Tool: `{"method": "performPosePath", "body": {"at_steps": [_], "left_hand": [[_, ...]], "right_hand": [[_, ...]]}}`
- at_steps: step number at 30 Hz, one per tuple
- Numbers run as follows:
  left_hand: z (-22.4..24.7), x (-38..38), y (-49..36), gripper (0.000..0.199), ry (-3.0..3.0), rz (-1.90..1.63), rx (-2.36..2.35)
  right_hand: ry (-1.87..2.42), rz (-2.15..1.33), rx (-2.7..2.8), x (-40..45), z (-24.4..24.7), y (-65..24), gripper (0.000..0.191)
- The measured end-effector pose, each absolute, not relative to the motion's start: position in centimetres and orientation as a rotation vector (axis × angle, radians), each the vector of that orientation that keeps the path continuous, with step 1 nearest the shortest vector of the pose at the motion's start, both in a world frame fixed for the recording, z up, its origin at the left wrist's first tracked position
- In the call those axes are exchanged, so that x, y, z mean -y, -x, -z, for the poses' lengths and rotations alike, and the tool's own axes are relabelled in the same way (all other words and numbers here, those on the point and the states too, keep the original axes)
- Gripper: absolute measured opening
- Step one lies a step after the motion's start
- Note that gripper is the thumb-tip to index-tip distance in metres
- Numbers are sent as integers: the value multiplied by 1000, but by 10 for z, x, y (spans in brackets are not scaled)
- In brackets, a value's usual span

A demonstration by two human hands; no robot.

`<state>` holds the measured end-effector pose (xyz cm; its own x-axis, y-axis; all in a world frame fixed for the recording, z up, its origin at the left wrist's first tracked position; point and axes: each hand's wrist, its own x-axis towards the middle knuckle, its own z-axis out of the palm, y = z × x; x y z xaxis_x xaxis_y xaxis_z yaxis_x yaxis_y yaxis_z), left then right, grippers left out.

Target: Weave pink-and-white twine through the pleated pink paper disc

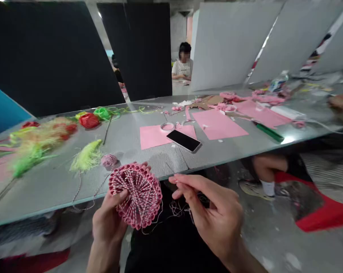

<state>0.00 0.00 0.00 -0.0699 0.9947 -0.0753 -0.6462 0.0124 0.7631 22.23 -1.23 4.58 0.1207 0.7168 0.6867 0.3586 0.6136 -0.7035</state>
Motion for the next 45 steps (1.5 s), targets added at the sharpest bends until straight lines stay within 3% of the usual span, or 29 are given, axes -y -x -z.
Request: {"method": "performPosePath", "body": {"at_steps": [8,18,25,28,32,39,41,45], "left_hand": [[-14,1,-3,37,-545,-1537,-724],[0,3,7,41,-584,-1513,-701],[-8,2,4,53,-619,-1535,-709],[-10,3,2,53,-615,-1531,-698],[-5,2,3,45,-589,-1572,-675],[0,-4,7,26,-647,-1625,-776],[-1,-6,7,28,-665,-1640,-800],[-3,-6,6,28,-669,-1644,-799]], "right_hand": [[929,-347,1487,15,-47,-221,29],[928,-404,1704,-26,-28,-213,15],[800,-1206,1622,-27,-23,-214,14],[795,-1220,1603,-29,-19,-210,13],[803,-1143,1572,-31,-18,-208,11],[441,-1398,1704,-22,-42,-250,11],[415,-1340,1928,-20,-50,-266,9],[703,-830,1895,-14,-55,-272,13]]}}
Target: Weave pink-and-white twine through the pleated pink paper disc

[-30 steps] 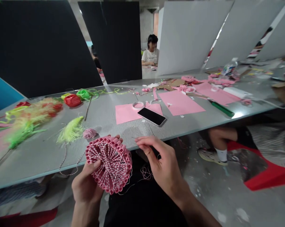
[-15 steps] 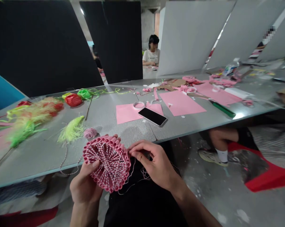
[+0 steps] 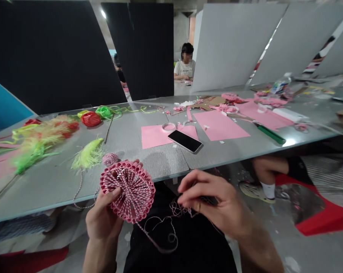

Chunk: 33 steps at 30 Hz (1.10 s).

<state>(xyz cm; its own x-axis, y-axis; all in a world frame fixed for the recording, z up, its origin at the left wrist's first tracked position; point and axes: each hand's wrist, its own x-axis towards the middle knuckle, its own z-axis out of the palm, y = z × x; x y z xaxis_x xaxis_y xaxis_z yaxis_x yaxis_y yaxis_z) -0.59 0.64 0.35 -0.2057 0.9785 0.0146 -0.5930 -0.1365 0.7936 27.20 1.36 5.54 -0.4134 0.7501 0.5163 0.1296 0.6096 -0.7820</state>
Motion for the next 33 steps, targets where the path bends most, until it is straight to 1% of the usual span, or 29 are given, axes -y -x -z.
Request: {"method": "performPosePath", "body": {"at_steps": [3,6,11,16,22,27,30,33], "left_hand": [[-5,-2,1,33,-673,-1579,-817],[-7,4,-6,42,-717,-1505,-861],[-6,6,-14,52,-837,-1450,-756],[-7,5,-15,49,-861,-1452,-785],[-11,8,-17,55,-854,-1443,-773],[-4,4,-16,54,-778,-1381,-758],[-1,-1,-16,49,-698,-1376,-732],[-2,-6,-17,40,-625,-1386,-734]], "right_hand": [[786,-535,1611,-7,-56,-251,26],[779,-361,1585,-3,-59,-223,32],[684,-285,1696,-4,-63,-202,35],[679,-226,1680,0,-58,-204,45],[694,-238,1739,-12,-56,-197,35],[754,-170,1781,-33,-48,-189,25],[793,-140,1815,-41,-43,-184,23],[828,-236,1839,-43,-41,-181,25]]}}
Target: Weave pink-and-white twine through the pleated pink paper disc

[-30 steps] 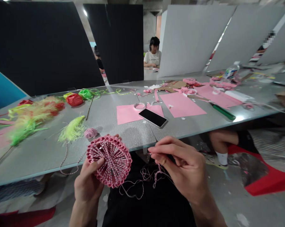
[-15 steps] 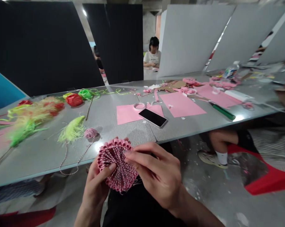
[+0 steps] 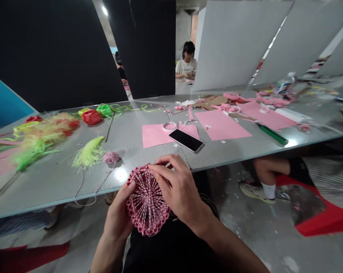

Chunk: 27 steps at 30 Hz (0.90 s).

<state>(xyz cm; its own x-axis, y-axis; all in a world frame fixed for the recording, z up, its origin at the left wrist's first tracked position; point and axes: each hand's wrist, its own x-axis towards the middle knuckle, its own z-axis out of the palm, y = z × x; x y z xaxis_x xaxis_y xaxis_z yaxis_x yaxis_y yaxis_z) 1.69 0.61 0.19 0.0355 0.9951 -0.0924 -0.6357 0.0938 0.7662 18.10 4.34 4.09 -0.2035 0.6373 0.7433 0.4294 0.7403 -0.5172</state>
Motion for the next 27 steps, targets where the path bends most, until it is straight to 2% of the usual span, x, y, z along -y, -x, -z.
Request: {"method": "performPosePath", "body": {"at_steps": [3,6,9,13,20,27], "left_hand": [[-3,-8,-16,36,-558,-1387,-738],[-4,-8,-15,35,-510,-1355,-746],[-4,-8,-15,34,-504,-1321,-727],[-4,-9,-17,29,-471,-1328,-735],[-7,-9,-14,43,-372,-1354,-754],[1,-7,-9,35,-427,-1315,-729]], "right_hand": [[860,-461,1800,-47,-42,-183,18],[925,-835,1737,-55,-44,-191,6],[997,-1099,1682,-64,-42,-199,14],[1033,-1179,1623,-71,-32,-202,20],[998,-1199,1542,-76,-17,-202,40],[879,-1386,1611,-73,-18,-202,39]]}}
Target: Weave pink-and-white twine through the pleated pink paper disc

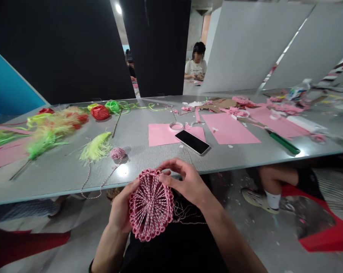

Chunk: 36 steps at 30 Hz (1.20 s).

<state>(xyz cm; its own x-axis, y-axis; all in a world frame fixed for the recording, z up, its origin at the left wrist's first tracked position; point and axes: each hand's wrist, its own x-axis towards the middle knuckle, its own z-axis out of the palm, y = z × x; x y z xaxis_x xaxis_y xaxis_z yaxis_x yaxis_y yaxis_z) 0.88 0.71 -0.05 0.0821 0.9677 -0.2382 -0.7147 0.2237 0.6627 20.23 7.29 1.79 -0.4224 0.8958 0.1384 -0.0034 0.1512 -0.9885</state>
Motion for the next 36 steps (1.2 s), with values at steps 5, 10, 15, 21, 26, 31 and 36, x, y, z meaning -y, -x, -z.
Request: {"method": "performPosePath", "body": {"at_steps": [5,10,15,21,26,31,36], "left_hand": [[-1,-8,-7,29,-452,-1232,-674],[-5,-8,-2,41,-460,-1168,-579],[0,-10,5,38,-541,-1142,-474],[23,-14,6,34,-515,-1242,-515],[27,-18,7,34,-649,-1279,-563],[26,-20,13,40,-699,-1287,-623],[23,-18,20,41,-700,-1346,-683]], "right_hand": [[791,-1406,1608,-69,-16,-207,32],[750,-1315,1659,-70,-19,-214,26],[629,-1339,1832,-78,-22,-219,25],[497,-1443,1951,-90,-22,-213,32],[467,-1518,1942,-90,-20,-209,37],[450,-1341,1981,-79,-20,-203,34],[801,-395,2320,-120,-21,-215,27]]}}
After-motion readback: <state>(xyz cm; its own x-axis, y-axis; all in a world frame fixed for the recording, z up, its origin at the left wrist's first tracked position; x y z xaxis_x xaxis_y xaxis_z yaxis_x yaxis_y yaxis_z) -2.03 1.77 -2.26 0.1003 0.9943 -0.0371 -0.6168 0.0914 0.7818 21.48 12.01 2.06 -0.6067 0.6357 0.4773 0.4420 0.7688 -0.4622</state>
